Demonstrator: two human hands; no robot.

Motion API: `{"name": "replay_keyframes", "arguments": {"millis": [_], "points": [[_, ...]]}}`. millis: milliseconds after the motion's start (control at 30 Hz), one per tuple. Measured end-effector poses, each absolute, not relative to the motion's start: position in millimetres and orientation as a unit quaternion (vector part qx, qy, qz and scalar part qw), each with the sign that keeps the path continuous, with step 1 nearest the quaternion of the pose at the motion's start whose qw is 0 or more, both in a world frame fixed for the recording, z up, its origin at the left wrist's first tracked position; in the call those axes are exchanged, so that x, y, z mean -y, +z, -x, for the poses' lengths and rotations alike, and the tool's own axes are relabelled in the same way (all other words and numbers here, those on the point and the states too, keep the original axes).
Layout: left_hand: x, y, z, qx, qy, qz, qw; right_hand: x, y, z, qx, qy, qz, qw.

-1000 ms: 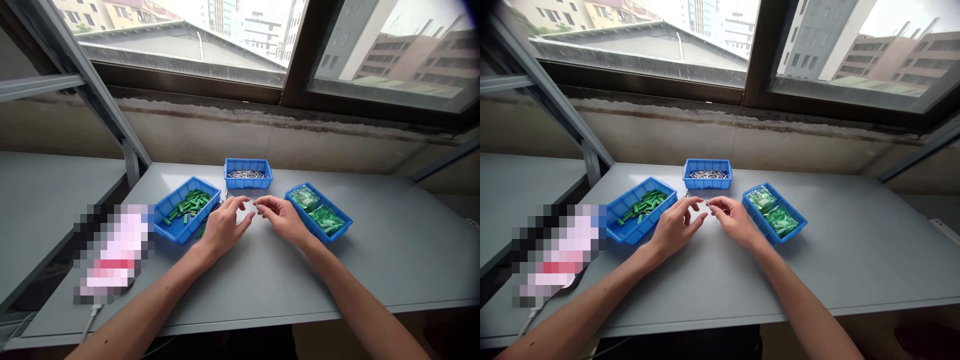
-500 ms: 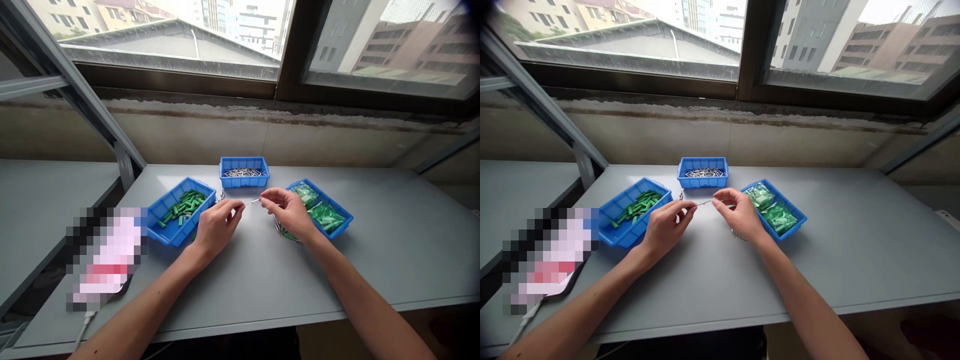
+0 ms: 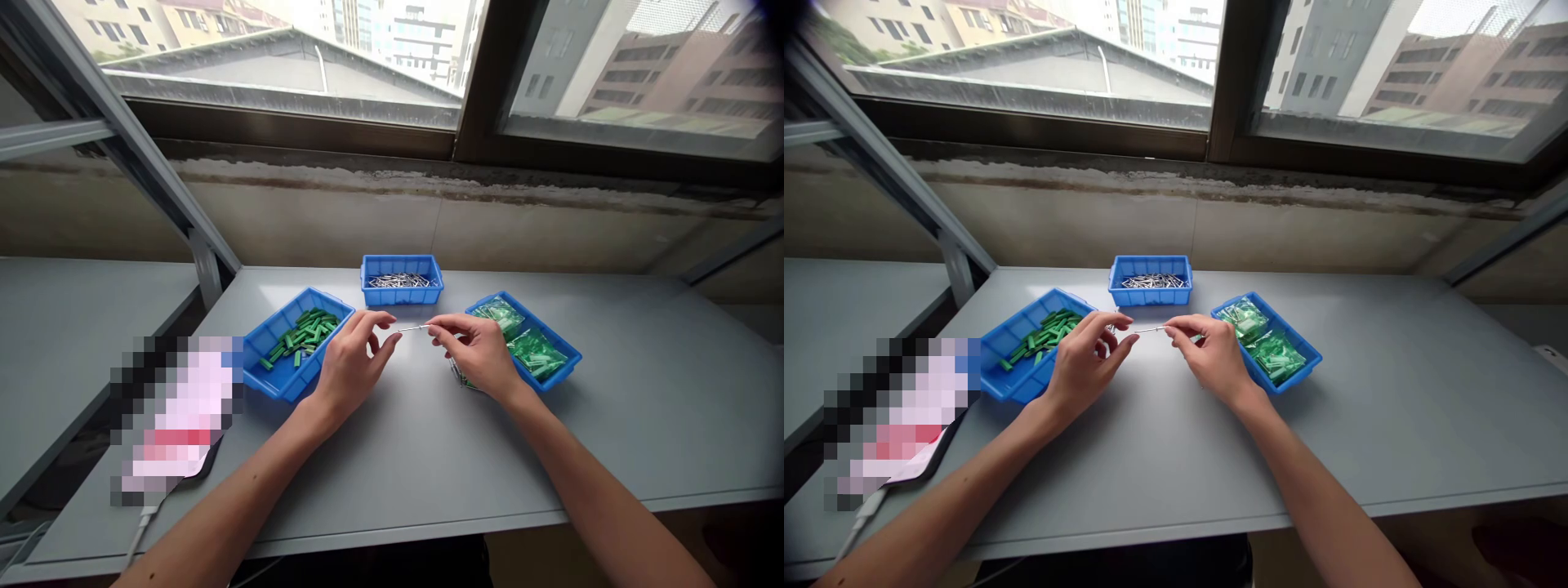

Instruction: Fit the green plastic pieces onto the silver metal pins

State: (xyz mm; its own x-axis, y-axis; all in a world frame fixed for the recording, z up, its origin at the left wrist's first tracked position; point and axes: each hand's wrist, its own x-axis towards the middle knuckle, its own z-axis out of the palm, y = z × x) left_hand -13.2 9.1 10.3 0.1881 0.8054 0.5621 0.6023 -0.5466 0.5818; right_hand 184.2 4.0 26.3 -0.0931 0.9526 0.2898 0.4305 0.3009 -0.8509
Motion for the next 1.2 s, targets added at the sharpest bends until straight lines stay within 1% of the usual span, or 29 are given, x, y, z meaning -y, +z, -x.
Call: {"name": "replay_keyframes", "arguments": {"millis": [100, 400, 500, 567, 633, 800, 900, 1033, 1200], "points": [[-9, 11, 13, -0.452, 0.447, -0.762, 0.122, -5, 26, -184, 0.666, 0.321, 0.509, 0.441], [-8, 12, 13, -0.439, 0.460, -0.762, 0.119, -3, 29, -183, 0.673, 0.323, 0.508, 0.430], [-8, 11, 13, -0.451, 0.446, -0.764, 0.121, -4, 29, -183, 0.657, 0.353, 0.500, 0.440], [-7, 12, 11, -0.457, 0.428, -0.767, 0.140, -5, 29, -181, 0.640, 0.386, 0.486, 0.453], [-4, 13, 8, -0.453, 0.408, -0.769, 0.194, -6, 27, -178, 0.626, 0.414, 0.470, 0.465], [4, 18, -4, -0.450, 0.368, -0.701, 0.413, -10, 20, -172, 0.622, 0.437, 0.448, 0.470], [5, 22, -6, -0.444, 0.362, -0.648, 0.502, -9, 18, -172, 0.628, 0.434, 0.447, 0.466], [2, 25, -4, -0.440, 0.375, -0.593, 0.561, -7, 20, -173, 0.634, 0.426, 0.454, 0.459], [2, 25, -3, -0.446, 0.381, -0.565, 0.581, -6, 21, -173, 0.640, 0.422, 0.461, 0.447]]}}
